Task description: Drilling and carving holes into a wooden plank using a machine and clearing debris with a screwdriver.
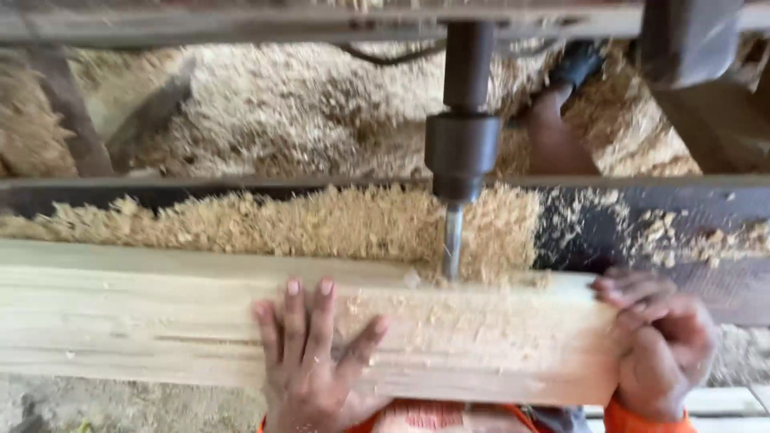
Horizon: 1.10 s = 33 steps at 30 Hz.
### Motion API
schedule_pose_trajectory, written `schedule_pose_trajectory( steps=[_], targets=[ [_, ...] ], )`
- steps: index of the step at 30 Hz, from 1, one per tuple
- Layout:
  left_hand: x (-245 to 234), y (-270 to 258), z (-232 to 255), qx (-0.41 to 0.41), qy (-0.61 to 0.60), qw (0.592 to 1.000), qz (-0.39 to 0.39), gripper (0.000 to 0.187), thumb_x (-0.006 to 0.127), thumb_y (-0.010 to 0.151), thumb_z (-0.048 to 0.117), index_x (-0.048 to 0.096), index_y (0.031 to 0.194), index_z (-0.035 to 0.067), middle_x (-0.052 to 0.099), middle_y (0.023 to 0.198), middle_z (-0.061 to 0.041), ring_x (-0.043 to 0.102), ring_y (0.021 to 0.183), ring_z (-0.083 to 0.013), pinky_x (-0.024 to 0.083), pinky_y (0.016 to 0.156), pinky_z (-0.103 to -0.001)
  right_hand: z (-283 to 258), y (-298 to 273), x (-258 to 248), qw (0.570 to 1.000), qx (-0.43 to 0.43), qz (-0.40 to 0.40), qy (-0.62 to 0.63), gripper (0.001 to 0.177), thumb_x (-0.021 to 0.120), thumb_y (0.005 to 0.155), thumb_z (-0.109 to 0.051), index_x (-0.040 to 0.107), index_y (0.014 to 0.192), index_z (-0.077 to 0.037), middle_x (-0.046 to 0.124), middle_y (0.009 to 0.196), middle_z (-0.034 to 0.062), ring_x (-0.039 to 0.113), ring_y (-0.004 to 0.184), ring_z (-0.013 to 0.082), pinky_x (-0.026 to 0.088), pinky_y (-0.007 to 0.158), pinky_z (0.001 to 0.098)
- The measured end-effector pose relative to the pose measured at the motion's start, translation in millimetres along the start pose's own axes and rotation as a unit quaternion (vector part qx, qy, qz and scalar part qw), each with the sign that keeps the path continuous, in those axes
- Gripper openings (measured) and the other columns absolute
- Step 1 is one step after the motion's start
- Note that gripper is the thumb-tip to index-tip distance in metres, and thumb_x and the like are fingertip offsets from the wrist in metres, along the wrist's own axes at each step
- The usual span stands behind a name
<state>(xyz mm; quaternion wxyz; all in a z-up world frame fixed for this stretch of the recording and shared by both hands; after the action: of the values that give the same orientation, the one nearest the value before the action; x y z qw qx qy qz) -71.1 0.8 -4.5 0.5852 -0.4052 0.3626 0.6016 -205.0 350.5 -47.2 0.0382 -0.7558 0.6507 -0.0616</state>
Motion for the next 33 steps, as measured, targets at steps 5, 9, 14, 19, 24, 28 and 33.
schedule_pose_trajectory(
  steps=[5,9,14,19,24,28,33],
  targets=[
    [26.5,4.4,-14.3,0.012,0.044,0.999,-0.005,0.073,0.039,0.096,0.068,0.033,0.161,0.034,0.021,0.168,-0.021,0.018,0.154,-0.0507,0.008,0.122,-0.075,14.3,35.9,-10.6,0.999,0.035,0.006,0.006,0.016,0.052,0.088,0.010,0.061,0.095,0.000,0.069,0.101,0.0180,0.066,0.105,0.0299,0.051,0.106,0.0505],
    [25.2,21.8,-16.9,0.000,0.086,0.996,-0.005,0.058,0.045,0.102,0.047,0.032,0.158,0.039,0.021,0.170,-0.013,0.019,0.156,-0.0469,0.009,0.125,-0.075,15.8,51.3,-12.3,0.999,-0.009,-0.036,0.016,0.014,0.057,0.098,0.013,0.062,0.099,-0.001,0.070,0.103,0.0166,0.067,0.102,0.0283,0.050,0.110,0.0433],
    [2.5,54.4,-0.6,0.006,0.008,1.000,-0.010,0.093,0.058,0.082,0.074,0.031,0.160,0.031,0.013,0.169,-0.021,0.012,0.154,-0.0496,0.004,0.120,-0.075,-12.8,84.2,15.1,0.999,0.040,0.010,0.000,0.019,0.054,0.092,0.010,0.064,0.105,0.000,0.072,0.107,0.0186,0.068,0.107,0.0287,0.054,0.109,0.0472],
    [-16.4,40.2,15.1,-0.059,-0.022,0.998,0.005,0.115,0.083,0.060,0.079,0.039,0.156,0.033,0.021,0.168,-0.017,0.016,0.157,-0.0430,0.007,0.123,-0.070,-20.6,47.7,6.7,0.999,0.004,-0.050,-0.009,0.019,0.050,0.099,0.013,0.063,0.103,-0.001,0.072,0.108,0.0172,0.071,0.110,0.0272,0.054,0.109,0.0460],
    [31.5,-30.0,9.3,-0.001,0.080,0.997,0.005,0.072,0.071,0.090,0.051,0.042,0.154,0.036,0.028,0.166,-0.021,0.021,0.157,-0.0427,0.010,0.127,-0.069,9.9,1.5,-15.5,0.997,0.063,-0.009,0.048,0.027,0.045,0.086,0.015,0.065,0.095,-0.001,0.073,0.101,0.0187,0.070,0.111,0.0330,0.059,0.101,0.0526],
    [21.5,-7.4,5.3,0.021,0.021,0.998,0.053,0.057,0.061,0.106,0.044,0.040,0.157,0.032,0.030,0.166,-0.013,0.022,0.159,-0.0390,0.011,0.127,-0.066,-0.4,25.7,-19.9,0.999,-0.035,-0.030,-0.028,0.025,0.048,0.107,0.016,0.061,0.101,-0.005,0.071,0.107,0.0138,0.068,0.105,0.0248,0.052,0.111,0.0434],
    [28.6,10.0,2.0,0.022,0.003,0.998,-0.050,0.069,0.031,0.107,0.061,0.028,0.163,0.021,0.028,0.164,-0.021,0.020,0.155,-0.0445,0.014,0.119,-0.075,22.0,33.9,-42.8,0.998,0.036,-0.046,-0.002,0.017,0.056,0.107,0.011,0.061,0.099,-0.003,0.071,0.104,0.0156,0.067,0.107,0.0284,0.050,0.113,0.0486]
  ],
)
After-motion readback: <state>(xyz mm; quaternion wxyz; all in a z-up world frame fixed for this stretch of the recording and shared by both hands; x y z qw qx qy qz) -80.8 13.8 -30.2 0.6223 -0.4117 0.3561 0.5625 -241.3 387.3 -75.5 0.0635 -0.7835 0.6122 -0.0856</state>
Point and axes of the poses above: each hand's wrist, its own y-axis towards the middle knuckle, its own x-axis out of the palm, z = x × y, the point moved 9 cm from there along y, towards the middle knuckle
